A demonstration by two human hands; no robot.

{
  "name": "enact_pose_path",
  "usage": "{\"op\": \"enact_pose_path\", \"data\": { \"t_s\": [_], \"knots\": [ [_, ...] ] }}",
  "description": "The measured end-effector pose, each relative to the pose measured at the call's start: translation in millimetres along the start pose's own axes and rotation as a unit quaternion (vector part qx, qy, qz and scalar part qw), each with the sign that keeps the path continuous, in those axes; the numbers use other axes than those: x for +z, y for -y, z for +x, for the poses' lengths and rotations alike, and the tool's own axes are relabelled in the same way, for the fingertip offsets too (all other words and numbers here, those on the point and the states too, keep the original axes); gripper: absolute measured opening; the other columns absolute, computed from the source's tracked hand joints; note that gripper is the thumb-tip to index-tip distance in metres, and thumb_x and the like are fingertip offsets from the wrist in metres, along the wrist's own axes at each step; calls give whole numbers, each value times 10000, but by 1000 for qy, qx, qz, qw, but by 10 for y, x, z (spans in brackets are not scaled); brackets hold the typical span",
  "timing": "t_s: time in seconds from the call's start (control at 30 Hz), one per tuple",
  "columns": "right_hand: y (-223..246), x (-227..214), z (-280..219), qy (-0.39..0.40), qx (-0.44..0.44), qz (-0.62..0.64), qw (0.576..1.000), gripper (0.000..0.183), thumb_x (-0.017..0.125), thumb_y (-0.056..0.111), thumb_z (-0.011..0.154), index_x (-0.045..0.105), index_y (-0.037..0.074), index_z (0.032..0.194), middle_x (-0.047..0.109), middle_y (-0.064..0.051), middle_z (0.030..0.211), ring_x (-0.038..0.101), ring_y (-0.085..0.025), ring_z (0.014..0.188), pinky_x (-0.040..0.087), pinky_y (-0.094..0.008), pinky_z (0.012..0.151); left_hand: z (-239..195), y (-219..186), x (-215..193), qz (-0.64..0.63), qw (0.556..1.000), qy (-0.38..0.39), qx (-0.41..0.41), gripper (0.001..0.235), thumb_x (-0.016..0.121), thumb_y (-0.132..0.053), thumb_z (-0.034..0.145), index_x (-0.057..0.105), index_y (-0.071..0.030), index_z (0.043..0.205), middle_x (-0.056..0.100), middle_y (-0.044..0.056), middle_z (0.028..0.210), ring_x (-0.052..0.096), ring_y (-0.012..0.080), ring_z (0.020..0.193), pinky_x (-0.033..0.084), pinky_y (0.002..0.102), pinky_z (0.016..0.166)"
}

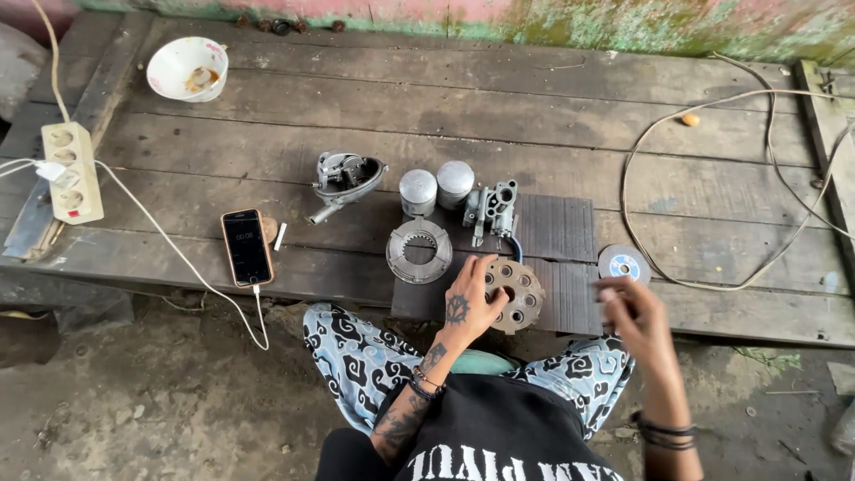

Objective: Manually sanding the surface of a motorcycle clutch hub using a sanding disc and cleaning it with a brush.

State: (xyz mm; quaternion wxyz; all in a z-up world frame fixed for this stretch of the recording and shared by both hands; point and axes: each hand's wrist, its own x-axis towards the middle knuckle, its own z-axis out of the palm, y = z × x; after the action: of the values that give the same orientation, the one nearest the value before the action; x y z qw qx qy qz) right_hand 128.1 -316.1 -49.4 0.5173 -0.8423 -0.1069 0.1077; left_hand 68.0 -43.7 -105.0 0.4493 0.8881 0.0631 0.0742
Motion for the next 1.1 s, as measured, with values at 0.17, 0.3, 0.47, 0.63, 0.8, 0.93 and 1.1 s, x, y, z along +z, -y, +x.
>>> {"op": "enact_pose_path", "data": {
  "t_s": [0.17, 0.3, 0.47, 0.63, 0.8, 0.93, 1.1],
  "knots": [
    [27, 643, -260, -82, 104, 242, 961, 313, 741, -34, 868, 696, -59, 1176, 675, -162, 906, 653, -200, 714, 622, -359, 624, -22, 12, -29, 12, 1000, -22, 16, 484, 633, -132, 880, 579, -76, 1358, 594, 138, 1131, 670, 367, 1045, 626, 489, 722],
    [48, 762, -175, -155, 77, 267, 948, 344, 815, -30, 817, 722, -20, 1148, 639, -111, 894, 619, -141, 761, 615, -304, 652, -24, 255, -30, 35, 997, -56, -37, 322, 707, -328, 910, 598, -137, 1146, 624, 41, 881, 706, 299, 870, 609, 454, 654],
    [166, 807, 25, -156, 72, 346, 922, 167, 590, 52, 1017, 718, -26, 1091, 494, -61, 784, 489, -124, 645, 484, -277, 562, -33, 254, -73, 46, 996, -76, -26, 336, 696, -449, 959, 561, -163, 1070, 639, -3, 680, 711, 234, 651, 583, 371, 560],
    [328, 875, 88, -80, 26, 301, 950, 395, 477, 255, 1125, 726, -52, 1115, 725, -189, 871, 728, -232, 736, 567, -302, 568, 18, 146, -72, -13, 998, -66, 9, 446, 638, -348, 1013, 602, -64, 1355, 690, 212, 994, 738, 427, 885, 621, 503, 648],
    [40, 948, 187, -90, -47, 281, 954, 171, 736, 82, 986, 647, -9, 873, 586, -121, 689, 582, -152, 566, 480, -265, 503, -45, 246, -2, -41, 999, -30, -15, 365, 630, -331, 1021, 641, -75, 1280, 735, 213, 918, 747, 423, 833, 622, 462, 646],
    [318, 1068, 195, -85, -70, 222, 969, 240, 632, 98, 1067, 559, 35, 847, 586, -109, 633, 622, -149, 519, 447, -220, 449, -155, 268, 54, -52, 998, -20, -35, 228, 584, -261, 1052, 577, -46, 1127, 646, 161, 599, 690, 298, 526, 534, 326, 470],
    [325, 1159, 229, -52, -105, 131, 984, 108, 612, 18, 1040, 695, -50, 1059, 708, -232, 871, 737, -304, 770, 595, -353, 610, -223, 314, 185, -100, 994, -27, -44, 241, 600, -236, 1046, 530, -30, 1151, 624, 136, 528, 648, 223, 450, 460, 243, 401]
  ]
}}
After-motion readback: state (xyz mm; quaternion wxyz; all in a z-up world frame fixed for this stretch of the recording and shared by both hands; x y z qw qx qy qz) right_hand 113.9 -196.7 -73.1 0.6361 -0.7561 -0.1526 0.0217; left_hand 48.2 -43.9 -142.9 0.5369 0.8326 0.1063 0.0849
